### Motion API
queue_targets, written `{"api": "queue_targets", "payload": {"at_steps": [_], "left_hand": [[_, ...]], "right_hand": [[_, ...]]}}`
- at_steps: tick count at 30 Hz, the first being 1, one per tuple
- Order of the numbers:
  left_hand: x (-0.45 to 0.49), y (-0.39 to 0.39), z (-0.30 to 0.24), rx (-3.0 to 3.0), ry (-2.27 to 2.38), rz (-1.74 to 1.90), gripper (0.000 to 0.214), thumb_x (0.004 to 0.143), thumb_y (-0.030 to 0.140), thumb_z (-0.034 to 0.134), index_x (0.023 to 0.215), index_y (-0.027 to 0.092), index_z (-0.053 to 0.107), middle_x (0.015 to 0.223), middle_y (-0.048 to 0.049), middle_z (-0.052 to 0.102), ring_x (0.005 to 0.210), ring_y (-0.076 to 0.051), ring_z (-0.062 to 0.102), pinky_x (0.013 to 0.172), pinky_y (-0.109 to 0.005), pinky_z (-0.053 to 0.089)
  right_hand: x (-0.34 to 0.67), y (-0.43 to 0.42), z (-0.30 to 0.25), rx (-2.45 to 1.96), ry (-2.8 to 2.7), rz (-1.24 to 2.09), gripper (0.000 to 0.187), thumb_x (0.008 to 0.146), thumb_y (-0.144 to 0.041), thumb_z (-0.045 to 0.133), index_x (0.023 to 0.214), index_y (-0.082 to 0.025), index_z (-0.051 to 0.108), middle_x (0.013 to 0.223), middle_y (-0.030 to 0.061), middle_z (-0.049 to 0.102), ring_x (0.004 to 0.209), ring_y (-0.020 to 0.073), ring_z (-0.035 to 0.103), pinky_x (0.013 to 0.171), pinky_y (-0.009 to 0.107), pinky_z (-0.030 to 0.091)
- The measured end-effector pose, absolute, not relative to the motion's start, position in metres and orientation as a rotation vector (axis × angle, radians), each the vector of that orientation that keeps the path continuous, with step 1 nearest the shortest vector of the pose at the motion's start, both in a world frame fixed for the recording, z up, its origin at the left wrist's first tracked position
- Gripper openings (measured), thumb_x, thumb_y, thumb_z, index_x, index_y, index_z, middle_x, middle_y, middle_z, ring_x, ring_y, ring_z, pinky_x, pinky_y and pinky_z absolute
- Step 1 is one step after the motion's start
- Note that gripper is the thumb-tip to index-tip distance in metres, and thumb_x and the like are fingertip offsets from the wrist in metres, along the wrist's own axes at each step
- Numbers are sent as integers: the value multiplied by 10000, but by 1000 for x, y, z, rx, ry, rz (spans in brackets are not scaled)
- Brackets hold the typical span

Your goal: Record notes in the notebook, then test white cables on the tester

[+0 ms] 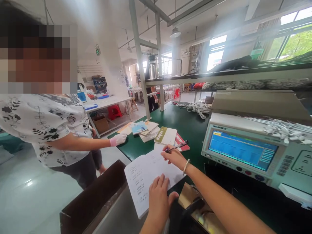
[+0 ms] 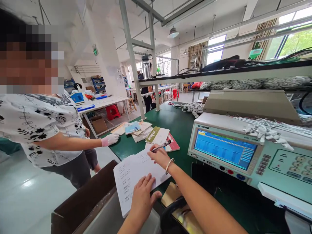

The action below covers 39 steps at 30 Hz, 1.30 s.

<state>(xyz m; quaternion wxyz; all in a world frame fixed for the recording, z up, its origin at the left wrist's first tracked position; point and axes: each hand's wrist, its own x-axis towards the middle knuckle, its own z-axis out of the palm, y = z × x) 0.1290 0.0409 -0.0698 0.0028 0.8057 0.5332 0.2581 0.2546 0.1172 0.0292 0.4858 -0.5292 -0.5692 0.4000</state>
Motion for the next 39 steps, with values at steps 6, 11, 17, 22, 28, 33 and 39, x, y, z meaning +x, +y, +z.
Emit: {"api": "queue_targets", "payload": {"at_steps": [6, 11, 17, 22, 28, 33, 39], "left_hand": [[122, 55, -71, 2489, 1802, 919, 341, 848, 236, 372, 1136, 155, 536, 1214, -76, 521, 955, -230, 512, 824, -375, 453], [123, 68, -80, 2526, 1858, 912, 383, 837, 184, 325, 1185, 146, 482, 1282, -114, 446, 967, -238, 514, 749, -362, 471], [126, 66, -75, 2566, 1912, 822, 369, 846, 176, 301, 1163, 159, 489, 1263, -115, 460, 879, -228, 522, 687, -342, 473], [127, 66, -72, 2571, 1933, 871, 358, 849, 175, 300, 1144, 166, 502, 1231, -117, 474, 853, -222, 513, 688, -351, 470], [127, 66, -74, 2533, 1933, 872, 347, 850, 181, 289, 1108, 170, 522, 1237, -103, 470, 863, -224, 506, 679, -342, 468], [127, 66, -71, 2504, 1914, 861, 365, 851, 179, 281, 1148, 187, 493, 1262, -89, 452, 836, -216, 502, 675, -342, 466], [128, 65, -71, 2498, 1914, 895, 375, 845, 169, 292, 1173, 172, 476, 1263, -106, 447, 884, -224, 497, 708, -344, 462]], "right_hand": [[218, 134, -4, -1326, -1429, 1143, 135, 647, -268, 521, 684, -199, 411, 483, -49, 532, 429, 114, 525, 374, 206, 394], [209, 151, -33, -1416, -1429, 913, 152, 618, -215, 514, 575, -203, 369, 411, -89, 388, 398, 78, 397, 408, 204, 314], [207, 151, -43, -1409, -1522, 726, 150, 625, -193, 471, 539, -200, 348, 455, -79, 361, 484, 84, 349, 482, 212, 279], [206, 150, -44, -1419, -1588, 703, 166, 657, -218, 455, 539, -201, 339, 448, -75, 364, 479, 90, 355, 476, 214, 263], [206, 151, -46, -1443, -1625, 689, 160, 664, -227, 453, 555, -204, 339, 448, -72, 388, 481, 92, 371, 472, 210, 264], [205, 152, -45, -1463, -1644, 677, 162, 661, -230, 456, 555, -205, 336, 438, -71, 383, 478, 95, 370, 473, 211, 261], [205, 151, -44, -1458, -1661, 655, 149, 644, -214, 438, 550, -205, 322, 463, -68, 362, 488, 95, 361, 483, 221, 263]]}}
